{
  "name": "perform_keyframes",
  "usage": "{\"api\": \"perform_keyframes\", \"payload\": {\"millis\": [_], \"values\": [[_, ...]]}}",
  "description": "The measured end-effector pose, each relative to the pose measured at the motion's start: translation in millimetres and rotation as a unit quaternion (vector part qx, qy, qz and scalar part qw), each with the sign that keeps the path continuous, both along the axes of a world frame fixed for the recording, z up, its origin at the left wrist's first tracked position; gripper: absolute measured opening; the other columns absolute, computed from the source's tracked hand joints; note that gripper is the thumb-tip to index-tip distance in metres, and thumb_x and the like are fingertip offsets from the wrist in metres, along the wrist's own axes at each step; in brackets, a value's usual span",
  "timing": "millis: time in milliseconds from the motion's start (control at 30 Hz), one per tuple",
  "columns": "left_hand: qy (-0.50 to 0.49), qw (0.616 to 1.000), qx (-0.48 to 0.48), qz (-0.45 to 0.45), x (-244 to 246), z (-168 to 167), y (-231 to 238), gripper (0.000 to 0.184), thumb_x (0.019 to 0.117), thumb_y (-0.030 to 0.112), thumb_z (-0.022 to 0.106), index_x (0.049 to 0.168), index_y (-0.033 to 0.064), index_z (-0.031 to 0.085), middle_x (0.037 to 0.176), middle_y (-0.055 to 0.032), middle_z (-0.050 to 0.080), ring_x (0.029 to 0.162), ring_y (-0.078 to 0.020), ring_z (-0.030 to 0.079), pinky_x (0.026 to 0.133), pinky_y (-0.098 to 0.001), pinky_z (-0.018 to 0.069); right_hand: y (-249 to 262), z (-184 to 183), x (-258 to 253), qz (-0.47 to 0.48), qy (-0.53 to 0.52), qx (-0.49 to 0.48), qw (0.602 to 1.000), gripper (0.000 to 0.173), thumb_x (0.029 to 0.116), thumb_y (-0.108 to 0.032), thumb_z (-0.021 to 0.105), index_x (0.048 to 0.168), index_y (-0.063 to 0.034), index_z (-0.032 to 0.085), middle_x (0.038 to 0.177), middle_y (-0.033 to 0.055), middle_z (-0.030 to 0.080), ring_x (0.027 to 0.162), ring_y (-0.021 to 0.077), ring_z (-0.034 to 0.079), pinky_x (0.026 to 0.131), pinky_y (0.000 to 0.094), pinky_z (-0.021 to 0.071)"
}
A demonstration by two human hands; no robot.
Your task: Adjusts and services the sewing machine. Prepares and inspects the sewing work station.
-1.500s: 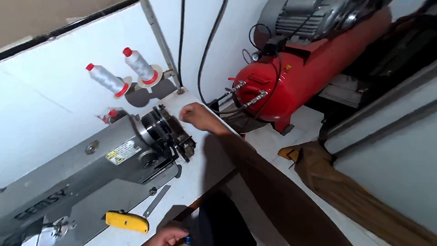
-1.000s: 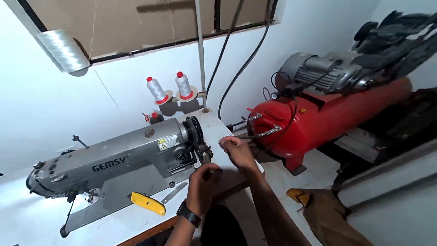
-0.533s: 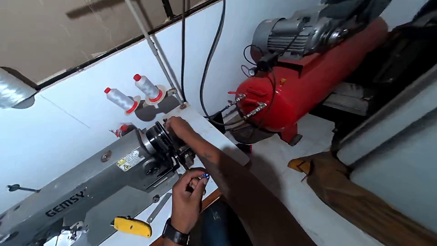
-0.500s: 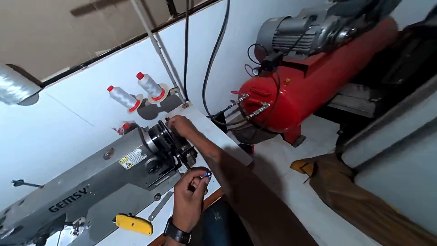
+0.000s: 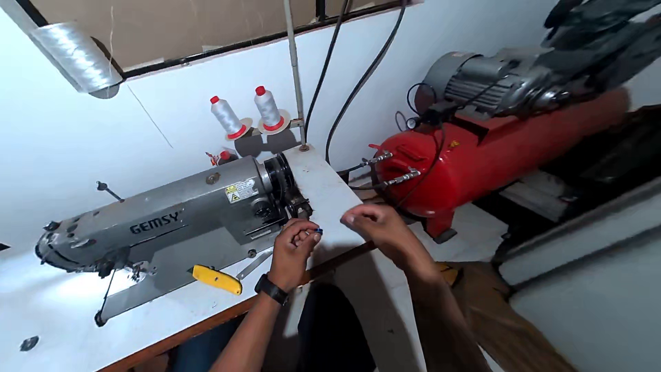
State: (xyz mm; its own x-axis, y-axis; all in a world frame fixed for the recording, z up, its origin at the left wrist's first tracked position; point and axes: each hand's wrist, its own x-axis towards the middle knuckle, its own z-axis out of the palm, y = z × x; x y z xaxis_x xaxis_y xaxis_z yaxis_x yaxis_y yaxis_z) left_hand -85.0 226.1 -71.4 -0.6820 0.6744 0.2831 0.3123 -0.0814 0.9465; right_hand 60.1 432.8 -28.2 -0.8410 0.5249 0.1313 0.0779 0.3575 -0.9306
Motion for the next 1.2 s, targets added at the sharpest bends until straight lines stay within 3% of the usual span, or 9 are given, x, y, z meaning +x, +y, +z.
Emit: {"api": "perform_keyframes", "payload": {"millis": [100, 200, 533, 633, 733, 900, 1033, 1133, 1200], "values": [[-0.034, 0.998, 0.024, -0.045, -3.5, -0.6, -2.4, 0.021, 0.095, 0.02, 0.074, 0.115, 0.0133, 0.075, 0.093, -0.0072, 0.07, 0.069, -0.0188, 0.063, 0.063, -0.0353, 0.0577, -10.6, -11.5, 28.3, 0.013, 0.008, -0.043, 0.999, 0.022, 0.0959, -0.035, 0.07, 0.102, -0.0166, 0.079, 0.093, 0.0036, 0.075, 0.083, 0.0201, 0.07, 0.076, 0.0428, 0.06], [-0.029, 0.995, 0.037, -0.086, -4.5, -2.6, -5.6, 0.021, 0.0945, 0.018, 0.074, 0.115, 0.0128, 0.076, 0.098, -0.0081, 0.07, 0.072, -0.0192, 0.066, 0.066, -0.0354, 0.0602, -27.4, -9.9, 29.7, 0.016, 0.015, -0.125, 0.992, 0.019, 0.0974, -0.027, 0.069, 0.105, -0.0118, 0.079, 0.089, 0.0094, 0.072, 0.073, 0.0189, 0.06, 0.064, 0.0328, 0.0493], [0.027, 0.994, 0.055, -0.096, -5.7, -5.6, -9.4, 0.017, 0.0972, 0.016, 0.069, 0.112, 0.0168, 0.077, 0.107, 0.0003, 0.07, 0.081, -0.0123, 0.066, 0.072, -0.0321, 0.0603, -62.0, 14.7, -14.4, -0.049, 0.101, -0.117, 0.987, 0.016, 0.0959, -0.013, 0.072, 0.109, -0.0072, 0.078, 0.091, 0.0141, 0.075, 0.073, 0.0224, 0.067, 0.065, 0.0336, 0.0558], [0.042, 0.995, 0.034, -0.084, -4.8, -5.8, -9.6, 0.018, 0.098, 0.021, 0.069, 0.114, 0.0206, 0.077, 0.107, 0.0038, 0.069, 0.08, -0.0092, 0.065, 0.071, -0.03, 0.0591, -63.4, 10.7, -14.3, -0.065, 0.101, -0.091, 0.989, 0.017, 0.0986, -0.018, 0.069, 0.109, -0.0093, 0.08, 0.106, 0.0104, 0.078, 0.093, 0.0242, 0.072, 0.077, 0.0383, 0.0579], [0.055, 0.995, 0.031, -0.078, -3.8, -2.9, -10.4, 0.018, 0.0987, 0.021, 0.068, 0.114, 0.0212, 0.076, 0.106, 0.0039, 0.068, 0.078, -0.009, 0.064, 0.068, -0.0297, 0.0589, -61.1, -0.4, -14.0, -0.055, 0.1, -0.109, 0.987, 0.02, 0.1006, -0.021, 0.064, 0.108, -0.0113, 0.08, 0.137, 0.0024, 0.067, 0.121, 0.0263, 0.065, 0.095, 0.0462, 0.0582], [0.052, 0.996, 0.021, -0.069, -3.7, -1.9, -9.6, 0.018, 0.0981, 0.02, 0.069, 0.114, 0.0215, 0.077, 0.107, 0.0042, 0.068, 0.076, -0.0085, 0.062, 0.066, -0.0284, 0.0569, -66.3, -14.4, -20.2, -0.049, 0.15, -0.204, 0.966, 0.024, 0.1034, -0.016, 0.057, 0.113, -0.0052, 0.077, 0.148, 0.0072, 0.059, 0.127, 0.0315, 0.062, 0.101, 0.0517, 0.0553], [0.052, 0.997, 0.013, -0.058, -1.7, -1.5, -14.0, 0.018, 0.0983, 0.02, 0.069, 0.114, 0.0224, 0.076, 0.107, 0.0051, 0.068, 0.076, -0.0078, 0.062, 0.066, -0.0281, 0.0576, -65.1, -14.0, -24.8, -0.07, 0.109, -0.137, 0.982, 0.023, 0.1033, -0.022, 0.061, 0.117, -0.0117, 0.077, 0.134, 0.0052, 0.068, 0.118, 0.0266, 0.067, 0.095, 0.0465, 0.0587], [0.042, 0.999, 0.034, -0.01, 7.5, -0.8, -30.6, 0.016, 0.097, 0.02, 0.071, 0.112, 0.0224, 0.077, 0.106, 0.0058, 0.069, 0.081, -0.0082, 0.065, 0.07, -0.0293, 0.06, -55.1, -2.1, -35.2, -0.058, 0.014, 0.011, 0.998, 0.022, 0.1013, -0.03, 0.066, 0.116, -0.0187, 0.077, 0.107, 0.0019, 0.075, 0.088, 0.0197, 0.069, 0.073, 0.0406, 0.0579], [0.031, 0.999, 0.037, 0.018, 13.0, -0.5, -44.8, 0.016, 0.0963, 0.017, 0.072, 0.111, 0.0217, 0.078, 0.106, 0.0051, 0.07, 0.088, -0.0101, 0.068, 0.076, -0.0304, 0.0615, -50.6, 7.9, -49.3, -0.026, -0.057, 0.109, 0.992, 0.018, 0.0988, -0.034, 0.069, 0.105, -0.0194, 0.079, 0.091, 0.0002, 0.074, 0.077, 0.0181, 0.069, 0.069, 0.0463, 0.0588]]}}
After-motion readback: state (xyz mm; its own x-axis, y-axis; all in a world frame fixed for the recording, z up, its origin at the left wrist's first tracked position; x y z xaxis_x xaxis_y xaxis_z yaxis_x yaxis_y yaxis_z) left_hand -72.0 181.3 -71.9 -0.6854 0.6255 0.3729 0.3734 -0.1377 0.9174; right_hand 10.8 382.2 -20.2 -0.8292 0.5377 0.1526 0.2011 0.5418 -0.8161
